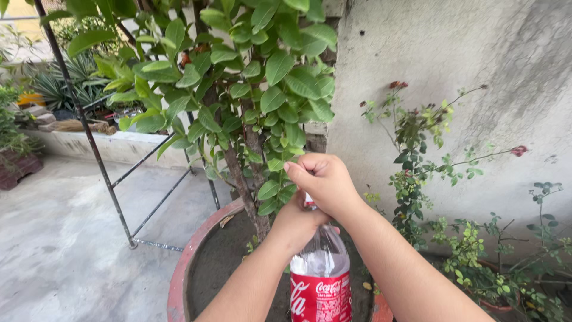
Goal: The person waters several potted plants using a plastic bottle with a small hole in its cap by squeezing the bottle to direct water onto the soil.
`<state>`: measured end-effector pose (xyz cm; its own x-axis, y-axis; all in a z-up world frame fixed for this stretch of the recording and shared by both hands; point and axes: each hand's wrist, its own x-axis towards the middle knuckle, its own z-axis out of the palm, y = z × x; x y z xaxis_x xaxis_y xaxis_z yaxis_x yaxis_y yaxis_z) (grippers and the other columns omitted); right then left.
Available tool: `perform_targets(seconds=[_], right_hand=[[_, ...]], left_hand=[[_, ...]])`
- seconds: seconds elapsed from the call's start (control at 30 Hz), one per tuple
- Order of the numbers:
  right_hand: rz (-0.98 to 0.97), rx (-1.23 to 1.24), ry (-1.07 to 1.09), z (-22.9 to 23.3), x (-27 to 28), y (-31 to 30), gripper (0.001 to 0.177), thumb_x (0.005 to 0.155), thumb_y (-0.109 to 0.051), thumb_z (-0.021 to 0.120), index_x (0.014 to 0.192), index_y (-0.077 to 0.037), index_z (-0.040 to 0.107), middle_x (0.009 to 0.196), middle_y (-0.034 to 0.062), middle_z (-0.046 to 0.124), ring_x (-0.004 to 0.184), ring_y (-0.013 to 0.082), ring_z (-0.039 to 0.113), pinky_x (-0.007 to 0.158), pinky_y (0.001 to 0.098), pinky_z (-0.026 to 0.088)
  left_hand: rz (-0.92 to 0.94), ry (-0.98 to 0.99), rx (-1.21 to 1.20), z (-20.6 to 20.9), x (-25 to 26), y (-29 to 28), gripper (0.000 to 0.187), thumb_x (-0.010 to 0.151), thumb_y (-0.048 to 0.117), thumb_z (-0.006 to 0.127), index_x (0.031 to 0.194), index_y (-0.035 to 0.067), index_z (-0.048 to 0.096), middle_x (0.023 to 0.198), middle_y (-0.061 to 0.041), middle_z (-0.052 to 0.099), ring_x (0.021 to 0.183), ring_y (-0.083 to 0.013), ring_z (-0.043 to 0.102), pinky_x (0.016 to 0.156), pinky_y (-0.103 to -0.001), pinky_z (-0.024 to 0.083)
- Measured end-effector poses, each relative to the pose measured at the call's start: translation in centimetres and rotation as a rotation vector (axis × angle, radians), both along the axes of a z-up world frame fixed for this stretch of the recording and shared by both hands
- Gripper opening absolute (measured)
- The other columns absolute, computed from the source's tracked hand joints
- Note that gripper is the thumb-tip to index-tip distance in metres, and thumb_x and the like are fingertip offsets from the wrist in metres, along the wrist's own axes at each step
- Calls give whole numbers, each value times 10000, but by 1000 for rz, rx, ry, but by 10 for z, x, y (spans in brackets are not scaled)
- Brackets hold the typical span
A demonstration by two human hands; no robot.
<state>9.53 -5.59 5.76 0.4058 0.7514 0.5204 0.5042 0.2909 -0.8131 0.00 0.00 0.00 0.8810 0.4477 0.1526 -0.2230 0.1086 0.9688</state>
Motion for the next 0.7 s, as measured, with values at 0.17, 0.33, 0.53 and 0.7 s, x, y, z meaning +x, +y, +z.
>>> perform_targets(seconds=[0.17, 0.33, 0.53, 0.7], right_hand=[[-10, -14, 62, 8, -23, 16, 438, 940, -252, 724, 596, -78, 516, 554, -72, 473, 532, 20, 404, 460, 255, 358], [-46, 4, 34, 18, -35, 22, 452, 946, -253, 723, 592, -81, 502, 547, -77, 462, 517, 20, 402, 441, 255, 343], [-50, 44, 45, 27, -46, 22, 393, 987, -236, 713, 671, -74, 544, 640, -73, 466, 616, 31, 401, 535, 250, 337], [27, 154, -150, 36, -58, 16, 287, 958, -201, 749, 1180, -65, 630, 1055, -20, 601, 1006, 80, 564, 905, 248, 475]], left_hand=[[60, 69, -50, 24, -23, 12, 611, 726, 19, 717, 1284, -32, 474, 1006, -147, 715, 709, -241, 745, 599, -351, 613], [68, -38, 73, 26, -29, 25, 551, 705, 32, 716, 1211, -71, 523, 981, -140, 725, 733, -215, 761, 606, -344, 645], [-19, 31, 169, 34, -39, 33, 489, 790, 168, 746, 1185, -81, 601, 952, -163, 765, 755, -203, 763, 668, -322, 600], [59, 32, 459, 51, -44, 38, 646, 745, 191, 761, 1336, 36, 552, 1109, -81, 740, 984, -171, 720, 800, -300, 563]])
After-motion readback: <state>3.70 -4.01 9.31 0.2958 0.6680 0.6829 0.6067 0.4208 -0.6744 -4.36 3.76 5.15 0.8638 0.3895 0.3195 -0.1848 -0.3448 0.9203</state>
